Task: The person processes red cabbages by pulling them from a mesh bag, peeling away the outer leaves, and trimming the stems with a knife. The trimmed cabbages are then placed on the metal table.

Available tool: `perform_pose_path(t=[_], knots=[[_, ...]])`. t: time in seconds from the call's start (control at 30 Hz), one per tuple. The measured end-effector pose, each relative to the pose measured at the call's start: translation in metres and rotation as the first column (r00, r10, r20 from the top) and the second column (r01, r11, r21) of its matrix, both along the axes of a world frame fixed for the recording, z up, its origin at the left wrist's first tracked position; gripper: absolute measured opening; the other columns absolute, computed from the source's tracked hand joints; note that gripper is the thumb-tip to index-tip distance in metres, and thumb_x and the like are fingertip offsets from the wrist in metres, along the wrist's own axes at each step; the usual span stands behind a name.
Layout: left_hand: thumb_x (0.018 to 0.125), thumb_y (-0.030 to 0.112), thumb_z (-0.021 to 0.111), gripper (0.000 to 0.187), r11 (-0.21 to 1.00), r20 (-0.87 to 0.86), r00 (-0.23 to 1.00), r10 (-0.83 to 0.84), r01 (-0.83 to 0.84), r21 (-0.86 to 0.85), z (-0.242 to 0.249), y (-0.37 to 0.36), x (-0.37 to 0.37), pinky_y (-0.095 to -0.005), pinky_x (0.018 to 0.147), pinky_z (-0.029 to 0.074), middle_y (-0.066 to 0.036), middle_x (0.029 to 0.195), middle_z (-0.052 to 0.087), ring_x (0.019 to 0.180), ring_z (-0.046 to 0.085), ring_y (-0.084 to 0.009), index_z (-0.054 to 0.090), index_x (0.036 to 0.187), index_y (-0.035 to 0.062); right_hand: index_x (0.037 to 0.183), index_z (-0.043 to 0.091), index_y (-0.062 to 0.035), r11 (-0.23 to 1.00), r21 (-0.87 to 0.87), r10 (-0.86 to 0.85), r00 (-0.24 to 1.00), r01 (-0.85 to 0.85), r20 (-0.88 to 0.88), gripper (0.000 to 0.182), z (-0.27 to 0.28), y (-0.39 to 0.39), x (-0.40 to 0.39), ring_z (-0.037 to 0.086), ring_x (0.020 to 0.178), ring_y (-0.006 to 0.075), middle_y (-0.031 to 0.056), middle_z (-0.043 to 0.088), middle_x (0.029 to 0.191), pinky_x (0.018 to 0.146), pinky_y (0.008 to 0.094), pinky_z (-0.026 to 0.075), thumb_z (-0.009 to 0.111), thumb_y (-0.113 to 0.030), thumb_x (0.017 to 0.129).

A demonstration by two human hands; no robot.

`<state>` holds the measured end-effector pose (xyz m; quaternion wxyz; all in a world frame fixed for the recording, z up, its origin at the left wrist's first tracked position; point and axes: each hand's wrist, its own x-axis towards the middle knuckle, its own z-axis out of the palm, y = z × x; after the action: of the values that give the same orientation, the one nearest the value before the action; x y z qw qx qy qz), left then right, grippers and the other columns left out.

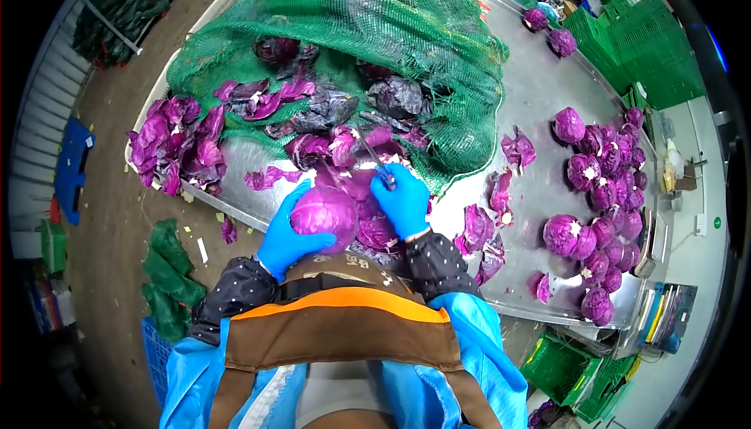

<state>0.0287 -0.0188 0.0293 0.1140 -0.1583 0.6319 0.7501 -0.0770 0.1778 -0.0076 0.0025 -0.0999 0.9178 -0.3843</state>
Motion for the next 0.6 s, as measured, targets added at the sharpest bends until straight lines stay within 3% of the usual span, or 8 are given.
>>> perform_pose_path(t=[0.1,0.17,0.27,0.3,0.33,0.4,0.5,0.6], knots=[[0.049,0.024,0.091,0.120,0.930,-0.352,0.915,-0.197,0.061,-0.362,0.007,-0.005,-0.002,-0.0399,0.112,0.022,-0.014,0.149,0.023,0.136,0.026,-0.0266,0.021,0.144,0.0042,0.114,0.061,-0.0107,0.997,-0.076,-0.003,0.998,0.008,0.067,0.046,-0.006,0.020,-0.003,0.061,0.063,0.0178,0.0074,0.062,0.069,0.059,0.0290,0.050,0.074,-0.028,0.073],[0.049,0.023,0.091,0.121,0.912,-0.387,0.897,-0.215,0.042,-0.408,0.008,-0.007,-0.002,-0.0399,0.112,0.023,-0.014,0.149,0.022,0.136,0.027,-0.0265,0.019,0.145,0.0041,0.128,0.052,-0.0120,0.832,-0.555,0.194,0.927,0.019,0.322,0.069,0.017,0.022,0.013,0.057,0.073,0.0135,0.0045,0.062,0.087,0.068,0.0311,0.049,0.081,-0.028,0.068],[0.048,0.021,0.091,0.126,0.881,-0.391,0.875,-0.286,0.080,-0.465,0.011,-0.008,-0.001,-0.0399,0.112,0.023,-0.014,0.149,0.020,0.136,0.027,-0.0264,0.014,0.146,0.0043,0.132,0.047,-0.0080,0.518,-0.825,0.411,0.911,-0.227,0.007,0.078,0.041,0.005,0.031,0.053,0.095,0.0168,0.0048,0.056,0.113,0.084,0.0330,0.046,0.084,-0.016,0.065],[0.050,0.020,0.091,0.125,0.888,-0.403,0.861,-0.309,0.111,-0.445,0.012,-0.008,-0.001,-0.0401,0.111,0.024,-0.014,0.149,0.021,0.136,0.027,-0.0262,0.013,0.146,0.0044,0.132,0.047,-0.0061,0.682,-0.673,0.456,0.886,-0.286,0.086,0.075,0.045,0.006,0.027,0.049,0.103,0.0162,0.0073,0.051,0.124,0.092,0.0319,0.042,0.083,-0.014,0.066],[0.051,0.019,0.090,0.125,0.894,-0.417,0.846,-0.331,0.141,-0.425,0.012,-0.007,-0.001,-0.0403,0.111,0.025,-0.014,0.149,0.021,0.135,0.028,-0.0260,0.012,0.147,0.0045,0.126,0.053,-0.0062,0.543,-0.815,0.476,0.874,-0.202,0.101,0.060,0.027,0.000,0.021,0.055,0.093,0.0146,0.0047,0.060,0.110,0.083,0.0305,0.046,0.079,-0.015,0.073],[0.048,0.022,0.090,0.122,0.915,-0.449,0.850,-0.274,0.087,-0.394,0.013,-0.004,-0.002,-0.0402,0.111,0.026,-0.015,0.145,0.030,0.135,0.029,-0.0287,0.018,0.145,0.0051,0.118,0.059,-0.0058,0.830,-0.551,0.170,0.906,0.079,0.387,0.044,-0.001,0.008,0.004,0.057,0.075,0.0089,-0.0007,0.064,0.088,0.069,0.0241,0.048,0.074,-0.016,0.078],[0.059,0.027,0.085,0.112,0.916,-0.114,0.992,-0.044,0.086,0.392,-0.014,-0.016,0.005,-0.0422,0.107,0.034,-0.012,0.145,0.031,0.132,0.034,-0.0281,0.016,0.146,0.0091,0.119,0.056,-0.0030,0.590,-0.773,0.354,0.786,0.233,0.507,0.040,0.017,0.025,0.007,0.044,0.052,0.0022,0.0029,0.065,0.086,0.046,0.0180,0.036,0.065,-0.023,0.085],[0.076,0.059,0.059,0.089,0.373,-0.005,0.990,-0.138,0.057,0.926,-0.022,-0.029,0.011,-0.0569,0.101,0.037,-0.015,0.145,0.030,0.131,0.033,-0.0387,0.021,0.145,0.0165,0.144,0.020,-0.0049,0.320,-0.943,0.672,0.681,0.088,0.291,0.082,0.027,0.023,0.023,0.045,0.052,0.0034,0.0134,0.042,0.139,0.046,0.0186,0.038,0.066,-0.026,0.080]])
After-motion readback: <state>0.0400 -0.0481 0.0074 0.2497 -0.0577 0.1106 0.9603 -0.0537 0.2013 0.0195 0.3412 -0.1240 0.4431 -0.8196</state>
